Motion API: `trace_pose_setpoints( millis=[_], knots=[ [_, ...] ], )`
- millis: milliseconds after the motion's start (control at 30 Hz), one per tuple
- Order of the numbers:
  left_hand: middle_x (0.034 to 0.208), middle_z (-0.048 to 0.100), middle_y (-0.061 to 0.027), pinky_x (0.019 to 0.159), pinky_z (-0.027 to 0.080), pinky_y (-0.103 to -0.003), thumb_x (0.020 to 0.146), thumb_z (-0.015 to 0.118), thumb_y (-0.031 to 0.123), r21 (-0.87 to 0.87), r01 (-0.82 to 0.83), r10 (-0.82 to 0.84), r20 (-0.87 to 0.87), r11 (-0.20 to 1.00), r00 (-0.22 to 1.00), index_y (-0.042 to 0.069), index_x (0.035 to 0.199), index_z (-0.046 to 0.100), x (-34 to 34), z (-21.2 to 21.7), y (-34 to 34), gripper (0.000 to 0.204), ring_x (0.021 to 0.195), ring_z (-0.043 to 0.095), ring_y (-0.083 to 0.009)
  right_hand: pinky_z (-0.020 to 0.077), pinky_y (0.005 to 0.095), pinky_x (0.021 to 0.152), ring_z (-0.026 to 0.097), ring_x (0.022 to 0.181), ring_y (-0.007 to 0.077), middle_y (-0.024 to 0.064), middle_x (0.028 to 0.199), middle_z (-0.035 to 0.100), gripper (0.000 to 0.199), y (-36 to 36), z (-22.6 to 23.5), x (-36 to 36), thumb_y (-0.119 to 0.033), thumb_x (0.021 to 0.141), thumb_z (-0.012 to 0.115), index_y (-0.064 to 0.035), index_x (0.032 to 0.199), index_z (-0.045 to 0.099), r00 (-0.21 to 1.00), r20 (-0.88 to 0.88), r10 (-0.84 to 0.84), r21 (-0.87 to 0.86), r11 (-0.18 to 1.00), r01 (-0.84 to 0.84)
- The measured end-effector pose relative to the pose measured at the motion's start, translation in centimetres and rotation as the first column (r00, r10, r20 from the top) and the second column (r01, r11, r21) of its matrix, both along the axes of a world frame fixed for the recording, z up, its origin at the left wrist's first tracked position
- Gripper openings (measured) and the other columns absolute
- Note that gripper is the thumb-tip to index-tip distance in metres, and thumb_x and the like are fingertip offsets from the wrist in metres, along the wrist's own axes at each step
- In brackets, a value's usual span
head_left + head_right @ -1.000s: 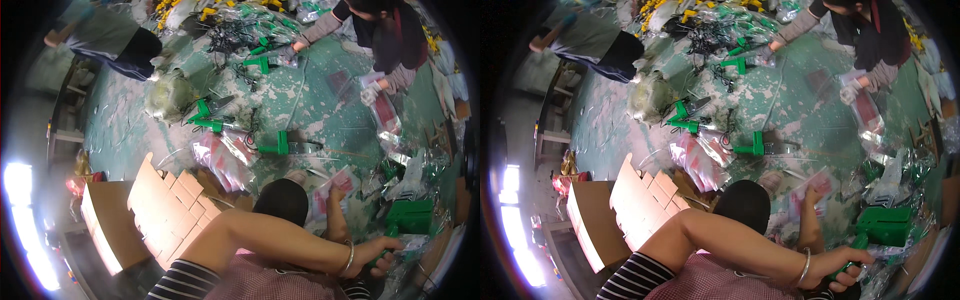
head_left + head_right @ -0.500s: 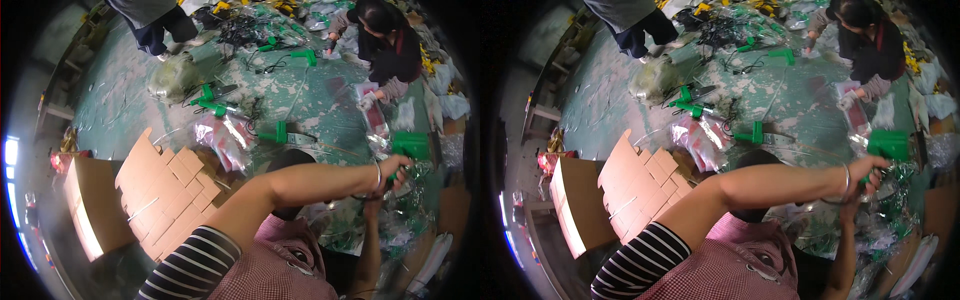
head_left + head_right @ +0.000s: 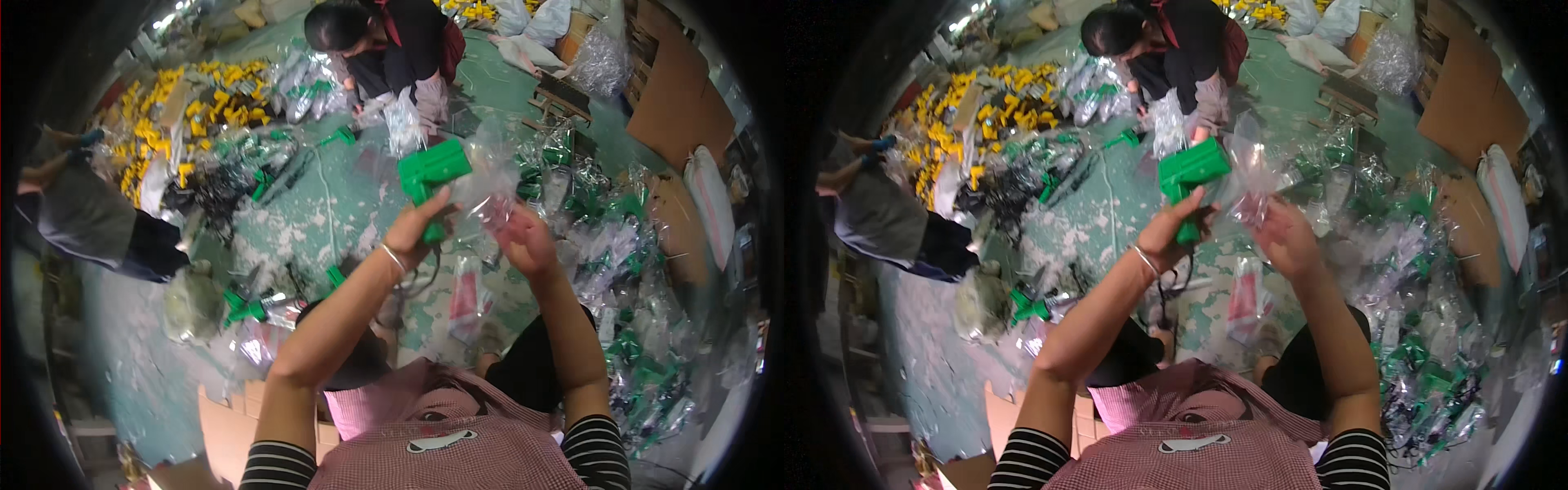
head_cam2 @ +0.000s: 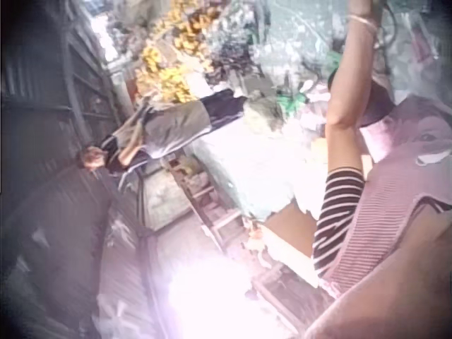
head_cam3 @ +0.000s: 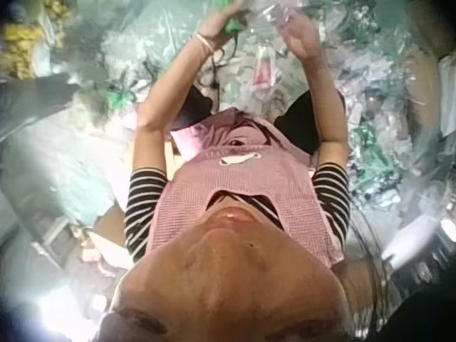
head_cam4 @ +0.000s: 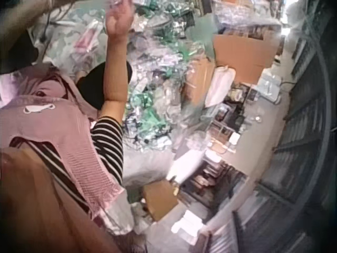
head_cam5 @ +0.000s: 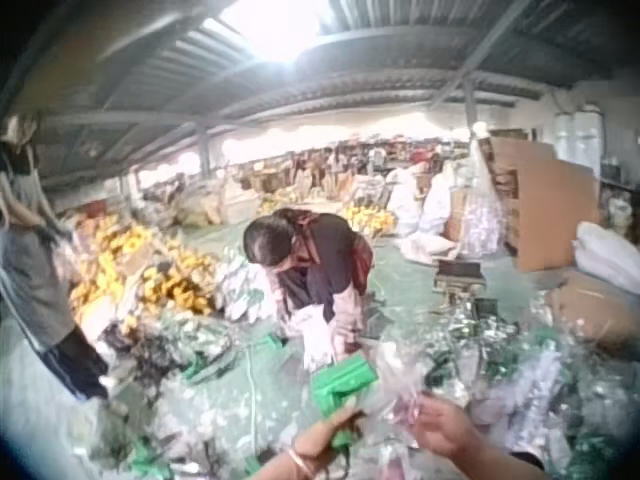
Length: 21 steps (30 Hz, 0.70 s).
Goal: The person packages green handheld devices by hand, placing them into plastic bags.
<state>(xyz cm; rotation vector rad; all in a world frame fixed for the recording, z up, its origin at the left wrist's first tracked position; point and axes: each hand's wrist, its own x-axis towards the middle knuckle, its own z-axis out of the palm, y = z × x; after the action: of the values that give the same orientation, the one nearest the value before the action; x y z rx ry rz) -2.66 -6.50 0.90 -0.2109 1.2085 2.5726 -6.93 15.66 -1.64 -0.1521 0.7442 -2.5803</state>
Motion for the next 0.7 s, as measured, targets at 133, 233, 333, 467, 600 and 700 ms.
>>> trace_pose_setpoints(
  millis=[133, 233, 333, 467, 600, 700],
  knots=[
    [0.107, 0.065, -0.0068, 0.079, 0.049, -0.036, 0.087, 0.067, 0.033, -0.207, 0.061, -0.071, -0.040, 0.976, 0.997, 0.007, 0.114, 0.063, 0.6, -1.8, 0.8, 0.039, 0.098, 0.059, -0.0164, 0.0423, 0.0353, 0.097, 0.055, 0.111, 0.0269, 0.0145, 0.116, 0.058, 0.034, -2.0, -2.7, 1.1, -0.005, 0.093, 0.048, 0.0025, 0.126, 0.051, 0.965, -0.259, 0.030, 0.546, 0.829, 0.121],
    [0.093, 0.065, -0.0037, 0.070, 0.047, -0.028, 0.079, 0.071, 0.017, -0.190, -0.085, 0.058, -0.142, 0.978, 0.988, 0.003, 0.105, 0.065, 0.2, -3.9, 3.8, 0.031, 0.081, 0.060, -0.0127, 0.0454, 0.0340, 0.088, 0.056, 0.101, 0.0213, 0.0103, 0.112, 0.054, 0.030, -1.0, -2.9, 1.8, -0.019, 0.092, 0.053, 0.0023, 0.114, 0.055, 0.955, -0.274, 0.111, 0.604, 0.793, 0.081],
    [0.091, 0.066, -0.0039, 0.068, 0.049, -0.028, 0.077, 0.074, 0.011, -0.197, -0.135, 0.118, -0.099, 0.971, 0.988, 0.004, 0.112, 0.062, 1.5, -2.9, 4.9, 0.038, 0.077, 0.060, -0.0119, 0.0456, 0.0322, 0.085, 0.056, 0.094, 0.0181, 0.0058, 0.103, 0.056, 0.022, -0.6, 0.1, 2.9, -0.023, 0.093, 0.053, -0.0045, 0.105, 0.057, 0.542, -0.762, 0.355, 0.637, 0.564, 0.526],
    [0.093, 0.064, -0.0053, 0.074, 0.050, -0.029, 0.074, 0.076, 0.017, -0.456, -0.149, 0.075, -0.176, 0.877, 0.982, 0.000, 0.117, 0.056, 2.5, -4.4, 4.8, 0.049, 0.081, 0.059, -0.0128, 0.0465, 0.0331, 0.083, 0.056, 0.093, 0.0141, 0.0018, 0.096, 0.057, 0.017, 0.4, -0.8, 1.9, -0.024, 0.092, 0.055, -0.0091, 0.099, 0.056, 0.989, -0.053, 0.140, 0.484, 0.869, -0.097],
    [0.094, 0.064, -0.0117, 0.076, 0.049, -0.032, 0.074, 0.075, 0.019, -0.619, -0.450, 0.214, -0.418, 0.644, 0.883, -0.001, 0.118, 0.052, 1.4, -7.3, 4.7, 0.054, 0.083, 0.061, -0.0188, 0.0473, 0.0296, 0.077, 0.057, 0.082, 0.0124, 0.0002, 0.089, 0.058, 0.019, 1.4, -0.7, 1.5, -0.020, 0.089, 0.059, -0.0077, 0.102, 0.055, 0.985, -0.010, 0.174, 0.583, 0.801, -0.136],
    [0.094, 0.064, -0.0160, 0.077, 0.049, -0.035, 0.072, 0.076, 0.021, -0.646, -0.470, 0.251, -0.406, 0.602, 0.879, -0.002, 0.117, 0.052, 0.9, -7.0, 3.9, 0.056, 0.084, 0.062, -0.0232, 0.0484, 0.0270, 0.076, 0.059, 0.080, 0.0119, 0.0003, 0.088, 0.059, 0.020, 2.7, -1.2, -0.3, -0.014, 0.088, 0.061, -0.0052, 0.105, 0.056, 0.970, 0.048, 0.238, 0.650, 0.730, -0.211]
  ],
)
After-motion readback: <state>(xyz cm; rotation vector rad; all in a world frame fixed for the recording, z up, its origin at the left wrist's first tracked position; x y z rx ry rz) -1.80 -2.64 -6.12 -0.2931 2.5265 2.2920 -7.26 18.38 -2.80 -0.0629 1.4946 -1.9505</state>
